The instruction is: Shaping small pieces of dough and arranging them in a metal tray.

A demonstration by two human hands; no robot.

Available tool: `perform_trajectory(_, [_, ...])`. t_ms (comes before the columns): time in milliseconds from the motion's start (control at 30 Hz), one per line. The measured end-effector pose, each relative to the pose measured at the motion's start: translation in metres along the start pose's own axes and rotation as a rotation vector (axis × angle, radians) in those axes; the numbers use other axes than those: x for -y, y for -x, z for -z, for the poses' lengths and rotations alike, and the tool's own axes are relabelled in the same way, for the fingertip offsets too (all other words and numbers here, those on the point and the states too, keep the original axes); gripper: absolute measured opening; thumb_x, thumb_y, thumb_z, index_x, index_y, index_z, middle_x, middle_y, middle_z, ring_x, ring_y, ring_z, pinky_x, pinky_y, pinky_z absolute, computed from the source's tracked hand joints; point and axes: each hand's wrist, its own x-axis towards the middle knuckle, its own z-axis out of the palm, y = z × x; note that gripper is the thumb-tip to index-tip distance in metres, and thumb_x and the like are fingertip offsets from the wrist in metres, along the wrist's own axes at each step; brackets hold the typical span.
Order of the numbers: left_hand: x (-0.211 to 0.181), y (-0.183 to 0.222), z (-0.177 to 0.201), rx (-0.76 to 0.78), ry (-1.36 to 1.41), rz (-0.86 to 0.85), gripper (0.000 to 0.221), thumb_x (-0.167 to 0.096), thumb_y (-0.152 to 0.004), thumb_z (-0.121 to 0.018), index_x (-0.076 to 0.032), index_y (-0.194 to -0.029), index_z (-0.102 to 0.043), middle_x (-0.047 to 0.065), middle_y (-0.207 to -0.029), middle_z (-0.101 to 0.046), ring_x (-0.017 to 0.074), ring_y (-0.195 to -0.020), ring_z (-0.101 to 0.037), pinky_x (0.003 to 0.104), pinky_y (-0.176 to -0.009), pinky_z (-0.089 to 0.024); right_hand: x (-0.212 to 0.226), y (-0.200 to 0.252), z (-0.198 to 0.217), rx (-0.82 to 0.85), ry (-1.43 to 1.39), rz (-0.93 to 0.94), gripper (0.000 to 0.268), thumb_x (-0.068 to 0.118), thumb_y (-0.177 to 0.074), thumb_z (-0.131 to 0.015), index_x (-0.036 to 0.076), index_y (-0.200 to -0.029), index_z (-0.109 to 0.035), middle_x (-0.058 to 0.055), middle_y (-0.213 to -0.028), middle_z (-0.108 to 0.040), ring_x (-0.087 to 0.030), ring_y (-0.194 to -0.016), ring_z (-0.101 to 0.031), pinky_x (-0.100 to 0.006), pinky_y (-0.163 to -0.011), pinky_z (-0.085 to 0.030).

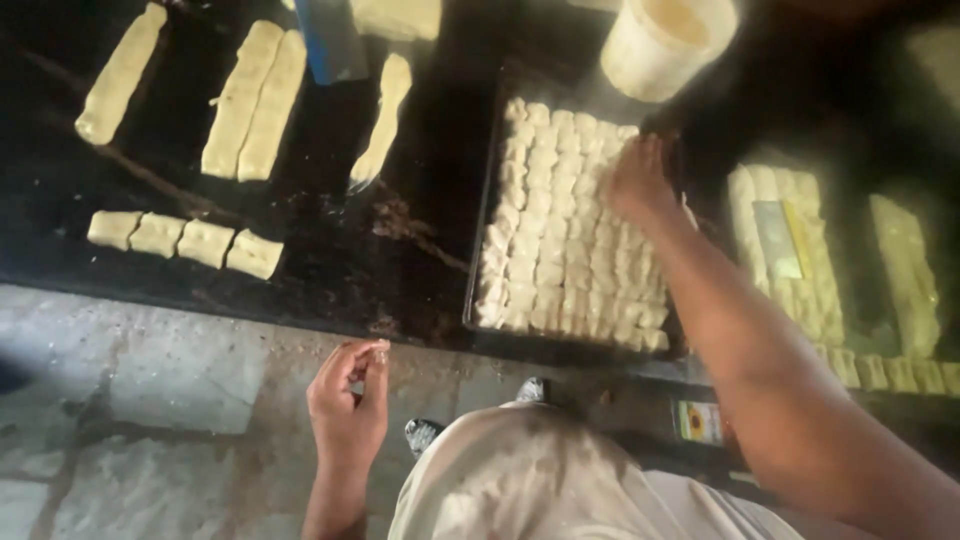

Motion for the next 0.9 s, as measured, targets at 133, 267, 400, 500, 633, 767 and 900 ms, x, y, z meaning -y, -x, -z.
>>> perform_trajectory(133, [0.001, 0.003, 0.001, 0.006, 0.001, -0.065, 0.012, -0.004, -0.092, -0.067, -0.001, -0.103, -0.072, 0.008, -0.093, -0.074, 0.0134, -0.076, -0.071, 0.026, -0.068, -0.055, -0.005, -0.023, 0.023, 0.086, -0.198, 0.039, 0.057, 0.046, -0.106, -0.049, -0.006, -0.126, -0.06, -0.029, -0.126, -0.061, -0.042, -0.114, -0.055, -0.056, -0.104, -0.042])
perform_trajectory(267, [0.003, 0.003, -0.006, -0.052, -0.038, -0.005, 0.013, -0.004, -0.093, -0.067, -0.002, -0.103, -0.074, 0.008, -0.086, -0.075, 0.0138, -0.074, -0.071, 0.026, -0.068, -0.055, -0.012, -0.061, 0.05, 0.144, -0.318, 0.105, 0.055, 0.044, -0.1, -0.055, -0.006, -0.115, -0.071, -0.026, -0.112, -0.074, -0.04, -0.098, -0.07, -0.059, -0.096, -0.053])
perform_trajectory(400, [-0.005, 0.012, -0.01, -0.036, -0.059, 0.014, 0.013, -0.004, -0.092, -0.066, -0.001, -0.102, -0.073, 0.008, -0.092, -0.076, 0.0129, -0.076, -0.072, 0.026, -0.069, -0.056, -0.022, -0.082, 0.003, -0.053, -0.769, 0.509, 0.031, 0.025, -0.097, -0.066, -0.004, -0.11, -0.068, -0.022, -0.114, -0.071, -0.033, -0.104, -0.071, -0.048, -0.092, -0.059])
perform_trajectory(500, [-0.01, 0.014, -0.01, -0.059, -0.07, 0.023, 0.013, -0.005, -0.091, -0.066, -0.001, -0.102, -0.073, 0.009, -0.09, -0.075, 0.0132, -0.074, -0.072, 0.026, -0.067, -0.056, 0.019, -0.084, 0.021, -0.062, -0.741, 0.346, 0.02, 0.017, -0.096, -0.066, -0.001, -0.104, -0.069, -0.02, -0.11, -0.072, -0.032, -0.096, -0.071, -0.046, -0.084, -0.06])
perform_trajectory(633, [-0.013, 0.02, -0.02, -0.08, -0.079, 0.049, 0.014, -0.006, -0.09, -0.067, -0.001, -0.102, -0.073, 0.009, -0.089, -0.076, 0.0147, -0.073, -0.072, 0.027, -0.067, -0.056, 0.071, -0.066, 0.035, 0.21, -1.697, 0.077, 0.016, 0.009, -0.097, -0.06, 0.001, -0.107, -0.069, -0.021, -0.118, -0.074, -0.03, -0.106, -0.075, -0.045, -0.096, -0.063])
perform_trajectory(767, [-0.025, 0.011, -0.032, -0.058, -0.149, -0.01, 0.012, -0.006, -0.092, -0.066, -0.001, -0.101, -0.073, 0.009, -0.088, -0.075, 0.0144, -0.073, -0.072, 0.027, -0.065, -0.055, 0.08, -0.109, -0.017, -0.193, -0.356, 0.591, 0.021, 0.003, -0.086, -0.065, 0.001, -0.106, -0.071, -0.021, -0.115, -0.073, -0.036, -0.1, -0.07, -0.05, -0.085, -0.059])
perform_trajectory(900, [-0.032, 0.009, -0.053, -0.001, -0.075, 0.049, 0.015, -0.006, -0.09, -0.066, -0.002, -0.102, -0.073, 0.009, -0.088, -0.075, 0.015, -0.069, -0.072, 0.028, -0.063, -0.055, 0.099, -0.12, -0.055, 0.413, -1.776, 0.118, 0.028, 0.011, -0.092, -0.061, 0.004, -0.118, -0.068, -0.014, -0.11, -0.072, -0.028, -0.097, -0.071, -0.046, -0.085, -0.063])
